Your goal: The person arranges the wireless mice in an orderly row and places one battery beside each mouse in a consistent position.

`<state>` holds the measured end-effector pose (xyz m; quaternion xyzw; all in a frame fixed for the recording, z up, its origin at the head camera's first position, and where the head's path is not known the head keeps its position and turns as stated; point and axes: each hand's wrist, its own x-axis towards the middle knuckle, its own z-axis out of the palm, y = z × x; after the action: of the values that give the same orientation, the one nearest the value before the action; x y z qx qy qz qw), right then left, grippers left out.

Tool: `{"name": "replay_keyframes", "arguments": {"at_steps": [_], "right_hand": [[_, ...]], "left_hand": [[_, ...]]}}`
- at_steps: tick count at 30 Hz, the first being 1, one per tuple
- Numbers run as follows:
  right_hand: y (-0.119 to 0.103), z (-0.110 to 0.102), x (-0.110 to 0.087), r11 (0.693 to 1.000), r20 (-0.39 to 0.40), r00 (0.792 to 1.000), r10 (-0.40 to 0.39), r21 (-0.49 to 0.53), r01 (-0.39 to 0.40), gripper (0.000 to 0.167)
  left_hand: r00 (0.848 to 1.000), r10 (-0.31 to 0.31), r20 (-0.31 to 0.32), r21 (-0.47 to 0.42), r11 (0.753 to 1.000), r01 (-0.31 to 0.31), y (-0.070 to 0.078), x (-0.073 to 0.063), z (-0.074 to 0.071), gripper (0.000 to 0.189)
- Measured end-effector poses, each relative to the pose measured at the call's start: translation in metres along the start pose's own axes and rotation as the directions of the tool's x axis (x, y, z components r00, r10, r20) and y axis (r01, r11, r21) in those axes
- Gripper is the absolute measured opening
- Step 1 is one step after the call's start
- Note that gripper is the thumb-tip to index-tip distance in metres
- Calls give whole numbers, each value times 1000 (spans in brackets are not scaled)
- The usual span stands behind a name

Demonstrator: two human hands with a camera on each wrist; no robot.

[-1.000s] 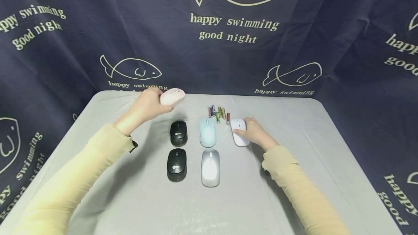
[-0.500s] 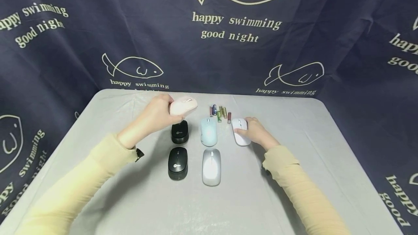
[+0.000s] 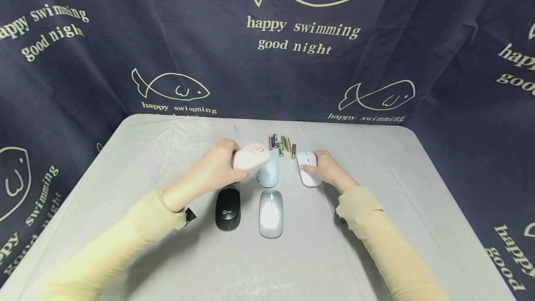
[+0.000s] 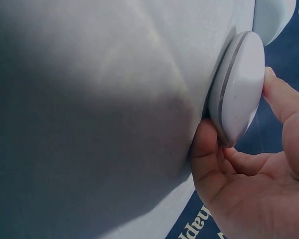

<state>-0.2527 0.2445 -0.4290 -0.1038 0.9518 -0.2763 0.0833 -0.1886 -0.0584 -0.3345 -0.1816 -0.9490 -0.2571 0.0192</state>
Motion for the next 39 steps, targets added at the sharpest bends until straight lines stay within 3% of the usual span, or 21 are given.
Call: {"name": "replay_keyframes", "arguments": {"at_steps": [7, 20, 28, 39], "right_hand": [[1, 0, -1, 1000, -14, 1000, -21, 6, 21, 61], [0, 2, 0, 1000, -7, 1000, 3, -9, -3, 65], [-2, 1, 0, 1000, -11, 1000, -19, 5, 20, 62], [-3, -3, 3, 1000, 11, 1000, -14, 14, 14, 61]], "left_hand": [[999, 39, 23, 10, 999, -40, 18, -9, 12, 53], [996, 52, 72, 17, 998, -53, 44, -19, 33, 53], [991, 98, 91, 73, 992, -105, 57, -17, 53, 57], [989, 75, 129, 146, 985, -94, 73, -15, 77, 61]]}}
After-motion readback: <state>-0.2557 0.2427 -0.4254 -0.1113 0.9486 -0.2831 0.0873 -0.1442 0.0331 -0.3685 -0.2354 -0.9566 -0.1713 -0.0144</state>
